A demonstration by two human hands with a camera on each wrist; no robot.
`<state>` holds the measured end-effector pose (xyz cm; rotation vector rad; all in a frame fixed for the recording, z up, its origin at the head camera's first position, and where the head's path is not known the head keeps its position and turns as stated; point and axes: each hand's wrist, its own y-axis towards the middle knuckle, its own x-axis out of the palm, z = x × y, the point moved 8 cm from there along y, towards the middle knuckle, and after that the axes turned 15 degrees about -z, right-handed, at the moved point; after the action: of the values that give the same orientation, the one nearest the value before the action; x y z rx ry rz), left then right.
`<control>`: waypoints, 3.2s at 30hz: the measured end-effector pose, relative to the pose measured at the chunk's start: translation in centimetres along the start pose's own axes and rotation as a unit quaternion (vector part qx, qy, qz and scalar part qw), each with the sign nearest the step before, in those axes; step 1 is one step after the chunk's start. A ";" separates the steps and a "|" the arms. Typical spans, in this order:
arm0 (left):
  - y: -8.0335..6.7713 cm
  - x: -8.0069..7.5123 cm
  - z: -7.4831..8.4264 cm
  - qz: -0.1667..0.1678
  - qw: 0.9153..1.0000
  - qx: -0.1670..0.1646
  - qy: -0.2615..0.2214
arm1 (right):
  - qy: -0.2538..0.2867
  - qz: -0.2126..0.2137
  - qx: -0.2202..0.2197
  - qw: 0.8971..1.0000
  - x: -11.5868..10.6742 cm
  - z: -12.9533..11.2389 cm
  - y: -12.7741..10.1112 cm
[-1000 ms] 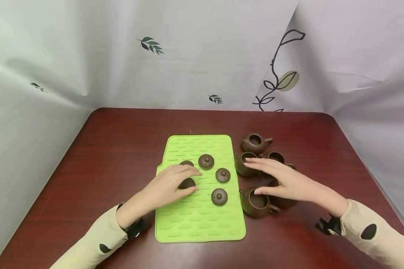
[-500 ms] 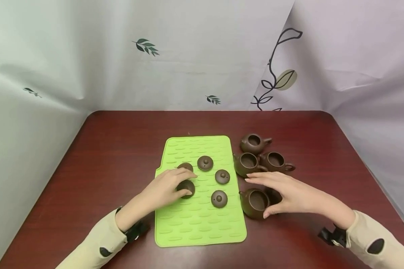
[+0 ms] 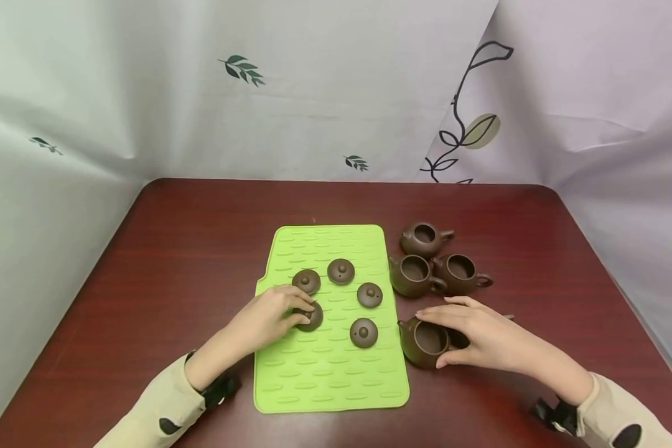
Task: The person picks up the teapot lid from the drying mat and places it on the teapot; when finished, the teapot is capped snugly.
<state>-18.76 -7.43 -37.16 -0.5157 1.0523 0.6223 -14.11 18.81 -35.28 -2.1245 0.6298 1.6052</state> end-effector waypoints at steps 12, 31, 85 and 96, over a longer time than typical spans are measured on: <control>0.5 -0.4 1.7 0.069 0.996 0.052 0.002 | -0.005 -0.001 0.032 0.999 0.3 0.4 -0.2; 3.8 -1.3 9.3 0.043 0.985 0.163 0.030 | 0.044 -0.049 0.041 0.997 0.6 1.1 1.0; 9.3 2.0 17.0 0.035 0.972 0.167 0.161 | 0.086 -0.068 0.089 0.990 1.0 2.1 -0.9; 9.5 2.8 16.6 0.010 0.976 0.171 0.134 | 0.071 -0.043 0.070 0.994 0.5 2.1 -1.2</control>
<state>-13.78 10.98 -33.82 -0.2906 1.3901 0.3825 -14.87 20.92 -36.26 -2.1437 0.6655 1.3341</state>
